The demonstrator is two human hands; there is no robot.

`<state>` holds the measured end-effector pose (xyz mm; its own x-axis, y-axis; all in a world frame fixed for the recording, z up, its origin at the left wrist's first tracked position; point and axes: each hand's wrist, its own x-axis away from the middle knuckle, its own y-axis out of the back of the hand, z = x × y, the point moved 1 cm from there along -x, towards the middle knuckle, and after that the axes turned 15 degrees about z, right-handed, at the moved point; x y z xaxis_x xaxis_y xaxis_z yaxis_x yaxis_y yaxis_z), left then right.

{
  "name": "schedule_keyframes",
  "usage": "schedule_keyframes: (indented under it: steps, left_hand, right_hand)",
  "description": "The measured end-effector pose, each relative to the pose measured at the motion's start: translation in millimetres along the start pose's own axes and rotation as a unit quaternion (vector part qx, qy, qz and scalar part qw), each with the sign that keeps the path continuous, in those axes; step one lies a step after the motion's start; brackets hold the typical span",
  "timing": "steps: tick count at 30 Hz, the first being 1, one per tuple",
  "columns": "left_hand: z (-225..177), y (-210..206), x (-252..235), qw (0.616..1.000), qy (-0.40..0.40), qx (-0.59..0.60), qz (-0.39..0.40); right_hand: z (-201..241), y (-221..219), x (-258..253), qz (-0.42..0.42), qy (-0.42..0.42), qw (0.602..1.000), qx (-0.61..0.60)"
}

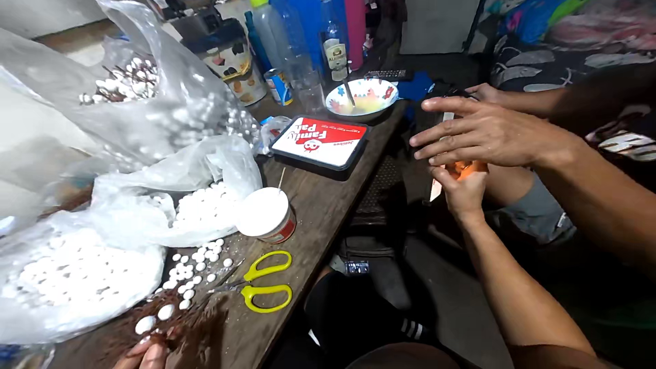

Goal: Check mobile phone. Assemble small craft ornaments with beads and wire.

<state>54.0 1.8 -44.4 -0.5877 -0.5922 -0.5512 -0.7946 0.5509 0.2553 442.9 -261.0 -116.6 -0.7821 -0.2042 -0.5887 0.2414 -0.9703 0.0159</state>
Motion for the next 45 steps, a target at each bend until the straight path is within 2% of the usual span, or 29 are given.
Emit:
schedule_keyframes:
  steps: [3, 7, 10, 11, 13, 14, 15, 17, 20, 21, 23, 25, 28, 33, 37, 39, 45]
  left_hand:
    - [8.3, 6.3, 0.3, 0.999, 0.013, -0.029, 0.008]
    - [10.0, -4.8, -7.8, 0.998, 0.016, -0.04, -0.046]
    - [14.6, -7.7, -14.8, 0.998, 0.033, -0.028, -0.055]
    - [15.2, -9.6, -18.0, 0.997, 0.043, -0.022, -0.059]
    - [14.9, -14.0, -24.9, 0.996, 0.062, -0.01, -0.067]
    - [16.3, -16.2, -28.5, 0.995, 0.069, 0.0, -0.069]
    - [18.6, -18.9, -32.6, 0.995, 0.072, 0.01, -0.07]
    - [26.4, -23.1, -39.4, 0.995, 0.075, 0.028, -0.062]
    - [33.5, -30.5, -51.6, 0.994, 0.082, 0.044, -0.05]
    - [34.7, -33.1, -55.2, 0.994, 0.085, 0.044, -0.047]
    - [38.9, -36.3, -59.1, 0.996, 0.071, 0.039, -0.038]
    - [42.0, -37.7, -60.1, 0.998, 0.049, 0.022, -0.027]
    - [41.9, -35.7, -59.6, 0.999, 0.044, 0.003, -0.015]
    - [40.5, -32.9, -62.7, 0.998, 0.054, -0.021, 0.011]
    - [45.0, -33.1, -60.6, 0.998, 0.047, -0.042, 0.018]
    - [46.5, -33.1, -58.1, 0.998, 0.04, -0.045, 0.031]
    - [48.7, -33.1, -53.4, 0.997, 0.016, -0.063, 0.045]
  right_hand:
    - [-3.0, 5.0, -3.2, 0.015, 0.008, 0.999, -0.029]
    - [-9.6, 13.3, -16.0, 0.027, 0.013, 0.999, -0.013]
    - [-30.1, 33.0, -36.3, 0.096, 0.108, 0.99, 0.002]
    - [-35.5, 32.8, -35.0, 0.082, 0.089, 0.992, -0.031]
    - [-24.6, 7.9, -13.5, -0.047, -0.036, 0.992, -0.108]
    - [-16.5, -7.0, 0.1, -0.09, -0.106, 0.982, -0.131]
    - [-8.9, -24.1, 10.3, -0.1, -0.147, 0.976, -0.126]
    - [6.7, -58.9, 26.6, -0.009, -0.115, 0.989, -0.094]
    - [39.3, -112.1, 21.4, 0.183, 0.016, 0.98, -0.076]
    - [49.7, -130.3, 14.1, 0.246, 0.021, 0.966, -0.079]
    - [59.8, -164.0, -3.8, 0.341, -0.022, 0.936, -0.084]
    - [59.1, -187.9, -20.6, 0.393, -0.065, 0.913, -0.082]
    - [61.5, -204.1, -31.4, 0.434, -0.024, 0.897, -0.075]
    - [73.6, -203.9, -29.1, 0.44, 0.064, 0.894, -0.064]
    - [88.8, -187.8, -35.3, 0.407, 0.127, 0.903, -0.057]
    - [84.1, -182.9, -37.9, 0.38, 0.111, 0.914, -0.092]
    - [76.1, -175.9, -36.8, 0.329, -0.026, 0.925, -0.189]
